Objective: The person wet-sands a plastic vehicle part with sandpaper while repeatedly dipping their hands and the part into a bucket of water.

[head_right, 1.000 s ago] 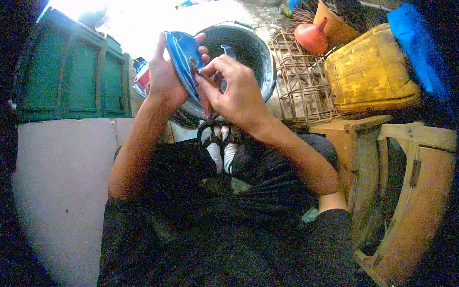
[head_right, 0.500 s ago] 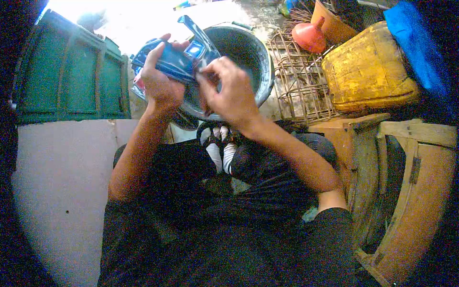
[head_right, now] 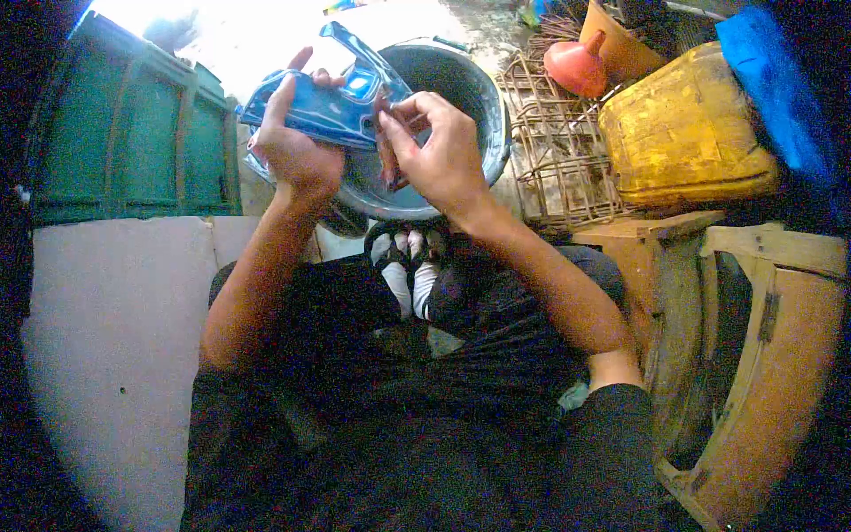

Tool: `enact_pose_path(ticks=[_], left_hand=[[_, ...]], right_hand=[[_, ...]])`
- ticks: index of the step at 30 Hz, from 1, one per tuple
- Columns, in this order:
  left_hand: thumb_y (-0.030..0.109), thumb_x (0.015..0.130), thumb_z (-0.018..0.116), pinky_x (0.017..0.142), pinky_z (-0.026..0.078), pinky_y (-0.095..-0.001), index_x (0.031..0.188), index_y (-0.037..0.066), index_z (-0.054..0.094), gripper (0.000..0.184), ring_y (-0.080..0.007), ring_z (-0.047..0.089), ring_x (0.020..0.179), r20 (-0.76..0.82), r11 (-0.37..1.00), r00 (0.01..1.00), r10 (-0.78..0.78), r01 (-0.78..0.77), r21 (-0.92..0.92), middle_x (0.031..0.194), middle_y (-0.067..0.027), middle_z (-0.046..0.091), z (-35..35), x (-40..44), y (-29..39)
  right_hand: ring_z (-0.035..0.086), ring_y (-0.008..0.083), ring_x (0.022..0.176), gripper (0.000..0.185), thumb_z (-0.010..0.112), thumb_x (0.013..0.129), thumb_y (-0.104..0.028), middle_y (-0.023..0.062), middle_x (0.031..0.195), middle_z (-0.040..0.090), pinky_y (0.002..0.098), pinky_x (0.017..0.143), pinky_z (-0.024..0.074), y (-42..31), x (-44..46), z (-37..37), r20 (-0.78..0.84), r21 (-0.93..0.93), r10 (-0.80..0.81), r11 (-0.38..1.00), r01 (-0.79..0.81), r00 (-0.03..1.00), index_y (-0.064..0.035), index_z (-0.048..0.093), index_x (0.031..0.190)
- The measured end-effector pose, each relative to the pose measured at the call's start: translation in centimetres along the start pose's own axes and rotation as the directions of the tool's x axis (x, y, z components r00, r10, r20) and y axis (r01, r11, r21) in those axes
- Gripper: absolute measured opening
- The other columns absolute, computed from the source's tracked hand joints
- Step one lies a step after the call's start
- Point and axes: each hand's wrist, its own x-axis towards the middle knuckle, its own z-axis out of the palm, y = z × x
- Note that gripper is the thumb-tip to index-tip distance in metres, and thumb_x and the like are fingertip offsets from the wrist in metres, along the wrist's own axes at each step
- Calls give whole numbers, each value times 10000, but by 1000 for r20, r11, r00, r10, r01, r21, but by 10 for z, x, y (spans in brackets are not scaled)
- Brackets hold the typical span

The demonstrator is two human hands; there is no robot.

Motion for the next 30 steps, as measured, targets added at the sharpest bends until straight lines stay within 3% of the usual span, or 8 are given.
enact_pose_path(ticks=[6, 8, 9, 13, 17, 20, 26, 30], left_hand=[[384, 1056, 402, 838, 500, -314, 1293, -29, 543, 497, -183, 621, 870, 28, 982, 999, -41, 35, 186, 884, -70, 610, -2, 0, -3], [493, 1051, 391, 827, 509, -321, 1284, -33, 552, 597, -195, 634, 834, 62, 991, 989, -131, 130, 30, 859, -73, 619, -2, 3, -3], [632, 1027, 342, 819, 521, -332, 1269, -43, 563, 751, -210, 659, 839, 44, 985, 986, -163, 160, 60, 845, -84, 639, -1, 4, -4], [791, 957, 247, 856, 533, -370, 1272, -44, 564, 947, -258, 687, 944, 75, 963, 979, -188, 169, 209, 850, -113, 674, 5, 0, 0], [817, 937, 219, 928, 526, -425, 1321, -47, 533, 996, -324, 682, 1008, 70, 963, 968, -242, 230, 140, 950, -167, 700, 2, 5, -2], [786, 957, 178, 963, 522, -443, 1361, -76, 518, 1012, -346, 682, 1043, 102, 947, 948, -301, 284, 154, 1047, -205, 717, 6, -2, -6], [750, 981, 239, 1075, 462, -464, 1378, -67, 507, 946, -340, 614, 1191, 88, 897, 893, -442, 437, 67, 1263, -236, 642, 9, -6, -17], [718, 1000, 251, 1077, 466, -452, 1365, -60, 522, 900, -318, 619, 1186, 91, 884, 880, -467, 462, 68, 1276, -224, 638, 6, -8, -19]], right_hand=[[704, 242, 740, 156, 762, 865, -136, 144, 863, 698, 345, 664, 541, -21, -11, 1, 87, -13, -172, 985, 174, 981, 3, 711, 915], [706, 243, 754, 156, 761, 867, -140, 143, 870, 700, 349, 670, 542, -8, 1, 0, 19, -15, -137, 990, 137, 990, -5, 717, 931], [708, 251, 756, 149, 761, 864, -140, 145, 877, 702, 351, 672, 543, -6, 2, -5, 22, -89, -127, 988, 129, 992, -16, 723, 938], [709, 272, 754, 146, 763, 857, -138, 153, 879, 699, 367, 681, 551, -14, -9, -1, 78, -79, -317, 943, 323, 945, -22, 720, 934], [705, 320, 846, 156, 764, 845, -140, 149, 889, 685, 393, 752, 554, -18, 0, -6, 41, -112, -163, 980, 166, 986, -32, 710, 944], [700, 335, 880, 149, 749, 853, -141, 145, 912, 684, 405, 783, 555, -13, -10, 0, 116, -124, -397, 904, 410, 911, -47, 715, 964], [702, 336, 920, 137, 748, 852, -134, 150, 968, 701, 410, 800, 557, -8, 6, -6, -37, -246, -318, 922, 300, 947, -54, 724, 961], [708, 217, 861, 115, 742, 868, -45, 131, 939, 715, 329, 734, 541, -12, -9, -2, 47, -168, -420, 891, 422, 906, -12, 709, 974]])
